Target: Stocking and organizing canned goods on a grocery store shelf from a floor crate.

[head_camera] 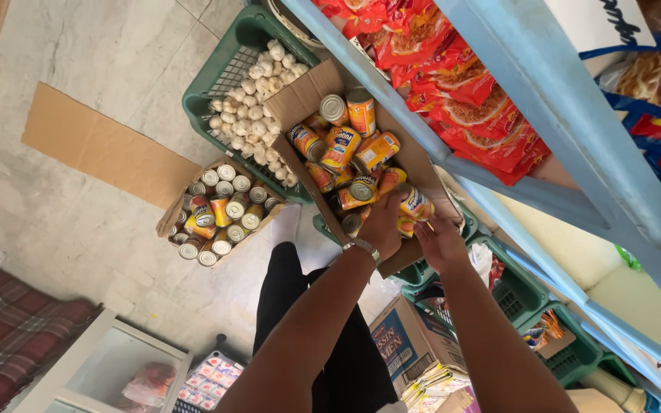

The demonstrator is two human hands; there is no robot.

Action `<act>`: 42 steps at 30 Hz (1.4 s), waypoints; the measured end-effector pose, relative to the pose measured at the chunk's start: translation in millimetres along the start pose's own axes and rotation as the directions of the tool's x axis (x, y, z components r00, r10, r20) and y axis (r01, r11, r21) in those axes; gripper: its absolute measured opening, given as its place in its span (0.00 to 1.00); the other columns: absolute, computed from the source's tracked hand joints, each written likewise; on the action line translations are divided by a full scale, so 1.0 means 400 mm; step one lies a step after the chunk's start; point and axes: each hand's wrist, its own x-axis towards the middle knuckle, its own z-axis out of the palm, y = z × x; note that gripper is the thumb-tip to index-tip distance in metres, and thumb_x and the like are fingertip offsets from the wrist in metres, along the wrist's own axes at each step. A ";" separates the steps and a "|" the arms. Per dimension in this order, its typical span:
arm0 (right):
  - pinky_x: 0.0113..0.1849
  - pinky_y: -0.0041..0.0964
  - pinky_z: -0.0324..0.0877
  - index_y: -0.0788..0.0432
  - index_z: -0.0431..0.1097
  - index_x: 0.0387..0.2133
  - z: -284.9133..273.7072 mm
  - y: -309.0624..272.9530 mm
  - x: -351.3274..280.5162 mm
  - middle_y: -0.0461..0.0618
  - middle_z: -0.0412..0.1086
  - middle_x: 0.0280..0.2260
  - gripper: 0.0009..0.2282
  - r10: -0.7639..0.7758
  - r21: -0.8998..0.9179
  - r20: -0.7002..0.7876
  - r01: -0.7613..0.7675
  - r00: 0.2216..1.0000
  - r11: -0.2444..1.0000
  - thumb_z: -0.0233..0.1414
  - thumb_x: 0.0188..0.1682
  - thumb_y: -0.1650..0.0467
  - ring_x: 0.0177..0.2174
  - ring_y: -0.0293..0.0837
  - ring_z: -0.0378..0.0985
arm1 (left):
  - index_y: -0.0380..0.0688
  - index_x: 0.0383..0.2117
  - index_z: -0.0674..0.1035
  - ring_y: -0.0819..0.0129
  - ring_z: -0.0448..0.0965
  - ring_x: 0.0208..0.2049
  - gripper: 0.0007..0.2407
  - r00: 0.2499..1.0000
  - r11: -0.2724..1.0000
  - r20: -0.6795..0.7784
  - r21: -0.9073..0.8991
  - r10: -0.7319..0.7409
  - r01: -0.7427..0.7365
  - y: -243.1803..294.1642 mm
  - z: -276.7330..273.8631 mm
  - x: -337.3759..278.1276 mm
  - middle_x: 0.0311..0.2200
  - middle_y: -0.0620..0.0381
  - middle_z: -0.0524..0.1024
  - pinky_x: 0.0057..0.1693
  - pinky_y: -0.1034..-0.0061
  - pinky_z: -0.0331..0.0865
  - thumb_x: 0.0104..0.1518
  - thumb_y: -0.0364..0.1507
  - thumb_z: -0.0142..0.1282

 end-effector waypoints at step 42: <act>0.52 0.50 0.72 0.64 0.66 0.40 0.007 0.099 -0.580 0.59 0.73 0.43 0.06 0.064 -0.008 0.014 -0.064 0.998 0.998 0.48 0.54 0.73 0.45 0.56 0.78 | 0.43 0.50 0.71 0.45 0.75 0.51 0.18 0.985 0.987 0.070 -0.042 0.156 -0.153 0.400 -0.336 -0.410 0.51 0.45 0.72 0.54 0.61 0.73 0.50 0.22 0.58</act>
